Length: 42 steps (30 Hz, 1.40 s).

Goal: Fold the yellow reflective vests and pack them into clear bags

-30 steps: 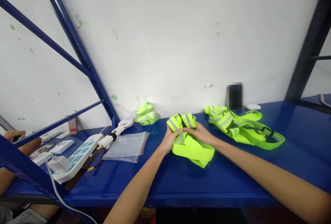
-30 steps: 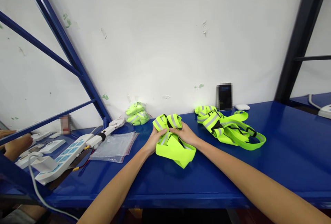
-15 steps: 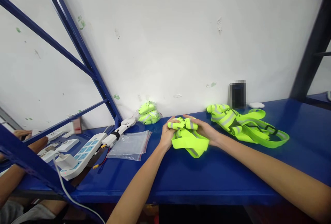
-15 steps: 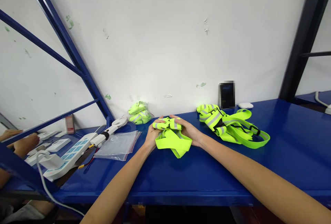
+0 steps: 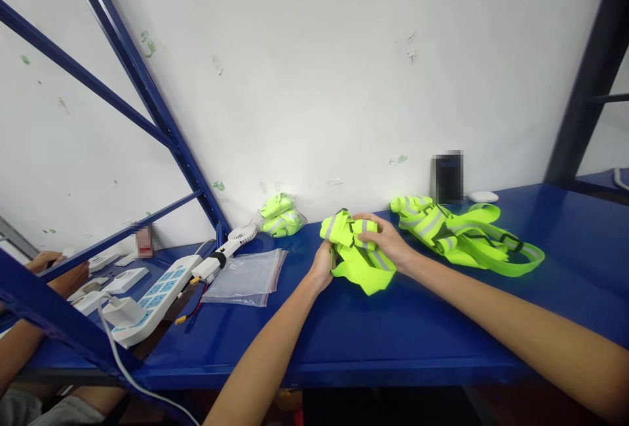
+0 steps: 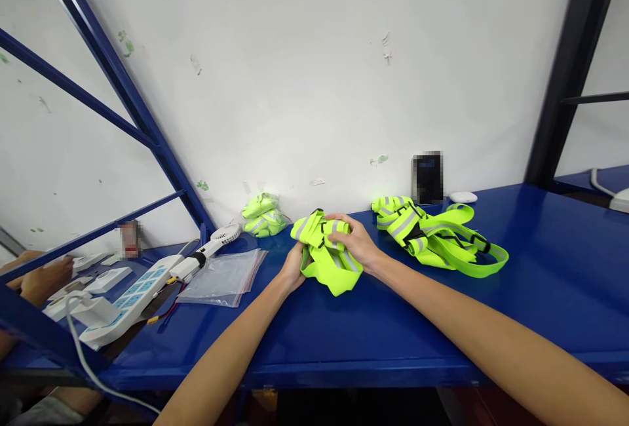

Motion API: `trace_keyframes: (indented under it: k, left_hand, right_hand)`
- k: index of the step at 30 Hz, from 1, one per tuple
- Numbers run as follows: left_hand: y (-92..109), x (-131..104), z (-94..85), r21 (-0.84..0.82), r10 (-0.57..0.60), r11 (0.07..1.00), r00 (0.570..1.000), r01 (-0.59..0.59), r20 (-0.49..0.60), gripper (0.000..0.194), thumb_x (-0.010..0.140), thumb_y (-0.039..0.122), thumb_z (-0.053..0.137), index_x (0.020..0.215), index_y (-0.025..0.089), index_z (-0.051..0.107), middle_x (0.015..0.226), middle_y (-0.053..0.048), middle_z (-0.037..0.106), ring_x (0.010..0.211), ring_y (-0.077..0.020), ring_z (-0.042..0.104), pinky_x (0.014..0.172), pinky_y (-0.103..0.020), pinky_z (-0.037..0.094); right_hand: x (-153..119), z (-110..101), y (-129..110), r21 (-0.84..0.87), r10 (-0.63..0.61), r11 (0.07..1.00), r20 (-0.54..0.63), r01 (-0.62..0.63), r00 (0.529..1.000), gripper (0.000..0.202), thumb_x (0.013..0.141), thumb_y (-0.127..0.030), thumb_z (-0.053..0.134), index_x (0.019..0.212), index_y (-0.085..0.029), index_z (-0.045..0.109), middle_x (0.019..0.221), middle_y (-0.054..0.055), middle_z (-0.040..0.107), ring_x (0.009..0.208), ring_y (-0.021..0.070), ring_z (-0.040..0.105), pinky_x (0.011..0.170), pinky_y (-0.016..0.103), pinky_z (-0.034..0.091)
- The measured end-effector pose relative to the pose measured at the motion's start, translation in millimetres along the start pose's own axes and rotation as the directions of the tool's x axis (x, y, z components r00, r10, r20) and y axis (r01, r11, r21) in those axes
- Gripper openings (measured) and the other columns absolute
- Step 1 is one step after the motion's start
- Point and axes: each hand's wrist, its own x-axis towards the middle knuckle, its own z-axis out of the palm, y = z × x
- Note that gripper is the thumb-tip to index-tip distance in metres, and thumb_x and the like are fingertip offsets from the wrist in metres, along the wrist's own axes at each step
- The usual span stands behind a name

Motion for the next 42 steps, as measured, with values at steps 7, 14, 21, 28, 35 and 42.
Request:
trace_keyframes:
  k: [7, 14, 21, 28, 35, 42]
  left_hand:
    - [12, -20, 20.7, -0.233, -0.133, 0.956, 0.969, 0.18, 0.207, 0.053, 0.077, 0.053, 0.059, 0.113, 0.016, 0.062, 0.112, -0.011, 0.067, 0.109, -0.0309, 0.061, 0.097, -0.045, 0.046]
    - [4, -15, 17.3, -0.141, -0.121, 0.977, 0.962, 0.158, 0.244, 0.057, 0.075, 0.033, 0.074, 0.127, 0.018, 0.054, 0.114, -0.011, 0.067, 0.105, -0.026, 0.064, 0.1, -0.042, 0.046]
    - [2, -9, 10.8, -0.088, -0.069, 0.992, 0.983, 0.085, 0.172, 0.05, 0.078, 0.032, 0.073, 0.123, 0.018, 0.057, 0.109, -0.009, 0.069, 0.101, -0.0235, 0.065, 0.098, -0.039, 0.047]
    - [11, -13, 15.8, -0.087, -0.171, 0.979, 0.977, 0.183, 0.129, 0.045, 0.079, 0.036, 0.069, 0.118, 0.02, 0.055, 0.103, -0.009, 0.067, 0.087, -0.0231, 0.067, 0.075, -0.039, 0.057]
    - [9, -12, 17.8, 0.036, 0.004, 0.999, 0.999, -0.005, 0.037, 0.05, 0.067, 0.025, 0.079, 0.111, 0.02, 0.055, 0.095, -0.004, 0.064, 0.074, -0.0141, 0.061, 0.054, -0.022, 0.049]
    - [-5, -4, 8.5, 0.267, 0.099, 0.958, 0.994, -0.109, 0.051, 0.047, 0.066, 0.028, 0.079, 0.108, 0.017, 0.063, 0.088, -0.004, 0.065, 0.073, -0.0149, 0.058, 0.062, -0.026, 0.048]
  right_hand:
    - [4, -4, 1, -0.356, -0.276, 0.905, -0.078, 0.232, 0.958, 0.04, 0.064, -0.017, 0.06, 0.103, -0.023, 0.057, 0.088, 0.002, 0.065, 0.077, 0.021, 0.063, 0.072, 0.037, 0.053]
    - [-5, 6, 10, -0.589, -0.648, 0.544, 0.157, 0.598, 0.745, 0.037, 0.065, -0.006, 0.054, 0.098, -0.023, 0.057, 0.135, 0.009, 0.051, 0.124, 0.0266, 0.049, 0.104, 0.041, 0.037]
    - [-7, 5, 5, -0.62, -0.584, 0.486, 0.295, 0.617, 0.756, 0.033, 0.07, -0.004, 0.049, 0.095, -0.023, 0.058, 0.144, 0.008, 0.043, 0.125, 0.0272, 0.05, 0.094, 0.039, 0.045]
    - [-2, -5, 10, -0.667, -0.62, 0.417, 0.289, 0.618, 0.729, 0.035, 0.073, -0.004, 0.047, 0.098, -0.024, 0.06, 0.152, 0.006, 0.034, 0.128, 0.0292, 0.046, 0.087, 0.04, 0.049]
    - [12, -24, 10, -0.764, -0.664, 0.36, 0.194, 0.536, 0.722, 0.03, 0.075, -0.006, 0.05, 0.097, -0.023, 0.06, 0.152, 0.008, 0.033, 0.133, 0.0313, 0.04, 0.097, 0.046, 0.044]
    - [17, -29, 19, -0.771, -0.63, 0.34, 0.239, 0.539, 0.739, 0.032, 0.072, -0.005, 0.052, 0.097, -0.022, 0.059, 0.15, 0.009, 0.036, 0.137, 0.0297, 0.035, 0.105, 0.048, 0.037]
